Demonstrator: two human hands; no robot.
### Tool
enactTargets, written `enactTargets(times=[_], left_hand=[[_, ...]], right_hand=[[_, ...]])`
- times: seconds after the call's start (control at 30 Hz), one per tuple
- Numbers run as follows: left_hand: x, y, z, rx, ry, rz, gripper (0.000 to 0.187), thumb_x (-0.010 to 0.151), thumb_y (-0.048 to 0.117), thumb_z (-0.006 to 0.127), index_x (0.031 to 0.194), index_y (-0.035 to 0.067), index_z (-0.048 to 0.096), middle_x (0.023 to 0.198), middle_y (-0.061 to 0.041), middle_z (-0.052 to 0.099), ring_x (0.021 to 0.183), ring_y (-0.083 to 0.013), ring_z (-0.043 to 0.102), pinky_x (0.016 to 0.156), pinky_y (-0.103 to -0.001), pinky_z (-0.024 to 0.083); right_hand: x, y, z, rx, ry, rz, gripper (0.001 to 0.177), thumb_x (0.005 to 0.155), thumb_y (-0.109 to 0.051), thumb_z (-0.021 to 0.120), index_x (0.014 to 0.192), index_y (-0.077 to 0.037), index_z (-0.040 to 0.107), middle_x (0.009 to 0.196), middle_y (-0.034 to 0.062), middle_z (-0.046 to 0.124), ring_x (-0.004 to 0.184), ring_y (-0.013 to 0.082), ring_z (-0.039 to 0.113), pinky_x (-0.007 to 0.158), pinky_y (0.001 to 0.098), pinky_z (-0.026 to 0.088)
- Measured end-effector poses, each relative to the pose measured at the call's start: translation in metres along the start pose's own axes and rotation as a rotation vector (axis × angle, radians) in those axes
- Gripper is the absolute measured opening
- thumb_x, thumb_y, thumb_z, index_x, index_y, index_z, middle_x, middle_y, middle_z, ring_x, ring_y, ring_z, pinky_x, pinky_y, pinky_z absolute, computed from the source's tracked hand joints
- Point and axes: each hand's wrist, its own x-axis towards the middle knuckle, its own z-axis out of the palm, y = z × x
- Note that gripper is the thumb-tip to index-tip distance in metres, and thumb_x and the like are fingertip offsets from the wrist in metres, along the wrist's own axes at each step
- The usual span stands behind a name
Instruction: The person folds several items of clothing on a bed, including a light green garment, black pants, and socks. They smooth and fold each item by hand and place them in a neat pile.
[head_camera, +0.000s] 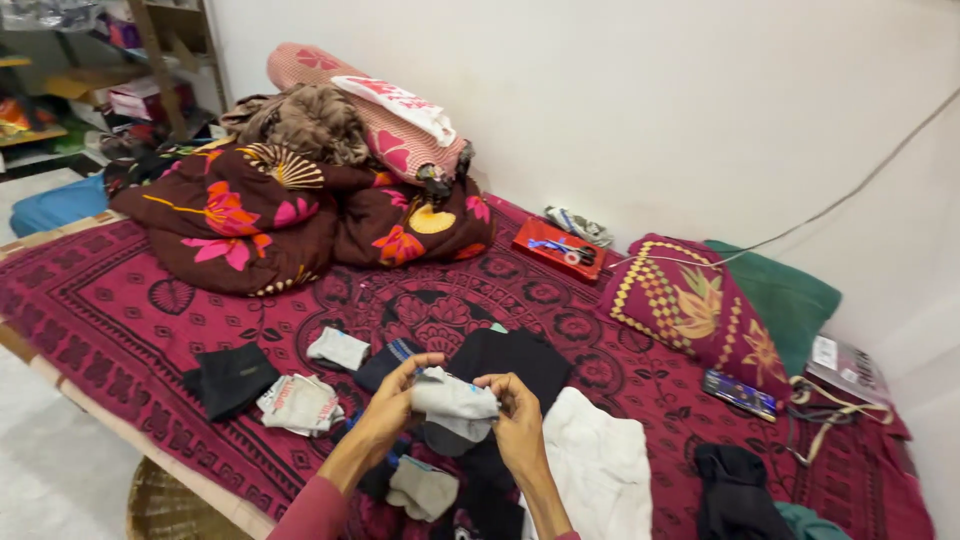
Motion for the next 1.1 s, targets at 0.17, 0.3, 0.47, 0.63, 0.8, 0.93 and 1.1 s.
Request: enactTargets(times=[0.17,0.3,0.47,0.63,0.8,0.93,1.1], left_hand=[[-0.015,0.008,-0.026,-0.279,0.086,-0.262,0.055,0.095,0.051,0.047,0.134,0.014,0.058,0.114,-0.007,0.073,0.098,-0.0186,0.073,0.081,-0.036,0.059],[-0.013,-0.001,-0.052,-0.003,0.165,-0.196,0.053,0.085,0.025,0.075,0.135,0.023,0.056,0.116,-0.004,0.07,0.099,-0.0157,0.07,0.083,-0.035,0.057],[0.006,-0.018,-0.089,0.268,0.311,0.119,0.053,0.082,0.014,0.077,0.133,0.014,0.06,0.111,-0.01,0.07,0.094,-0.0188,0.066,0.078,-0.035,0.053],[0.027,-0.038,-0.125,0.351,0.403,0.152,0.062,0.078,0.008,0.078,0.134,0.016,0.052,0.106,-0.009,0.069,0.09,-0.0154,0.066,0.075,-0.031,0.055],[0.06,-0.027,-0.181,0.381,0.454,0.304,0.042,0.08,0.006,0.076,0.115,0.006,0.052,0.099,-0.011,0.07,0.08,-0.0172,0.07,0.07,-0.032,0.056],[0.084,-0.008,-0.207,0.69,0.631,0.248,0.022,0.086,0.01,0.078,0.104,0.001,0.07,0.093,-0.018,0.073,0.08,-0.0198,0.062,0.072,-0.035,0.051],[0.099,0.014,-0.225,0.949,0.536,0.282,0.049,0.082,0.008,0.068,0.13,0.015,0.07,0.13,-0.014,0.073,0.122,-0.0268,0.067,0.105,-0.039,0.052]], right_hand=[[0.02,0.027,0.032,-0.042,0.045,0.206,0.045,0.075,0.016,0.053,0.112,-0.01,0.062,0.098,0.0098,0.072,0.088,0.0153,0.069,0.08,0.0286,0.056],[0.026,0.041,0.055,-0.003,-0.106,0.348,0.023,0.086,0.009,0.053,0.104,0.004,0.067,0.104,0.0124,0.075,0.094,0.0183,0.071,0.084,0.0325,0.056],[0.025,0.034,0.083,0.451,0.08,0.68,0.034,0.095,-0.02,0.049,0.116,0.003,0.063,0.108,0.0157,0.073,0.09,0.0223,0.074,0.081,0.0385,0.062],[0.031,0.053,0.123,-0.016,0.06,0.671,0.046,0.087,-0.009,0.067,0.131,-0.013,0.055,0.109,0.009,0.07,0.09,0.0148,0.071,0.073,0.0324,0.061],[0.064,0.108,0.146,-0.107,0.099,0.468,0.04,0.083,-0.002,0.077,0.115,-0.001,0.055,0.095,0.0116,0.071,0.079,0.0162,0.071,0.065,0.0305,0.059],[0.101,0.151,0.167,-0.204,0.049,0.379,0.019,0.085,-0.003,0.078,0.099,0.005,0.068,0.089,0.0162,0.074,0.07,0.0141,0.07,0.061,0.0284,0.058],[0.133,0.18,0.185,-0.553,-0.133,0.315,0.033,0.086,-0.005,0.072,0.118,0.0,0.07,0.117,0.025,0.072,0.097,0.0289,0.069,0.085,0.0358,0.056]])
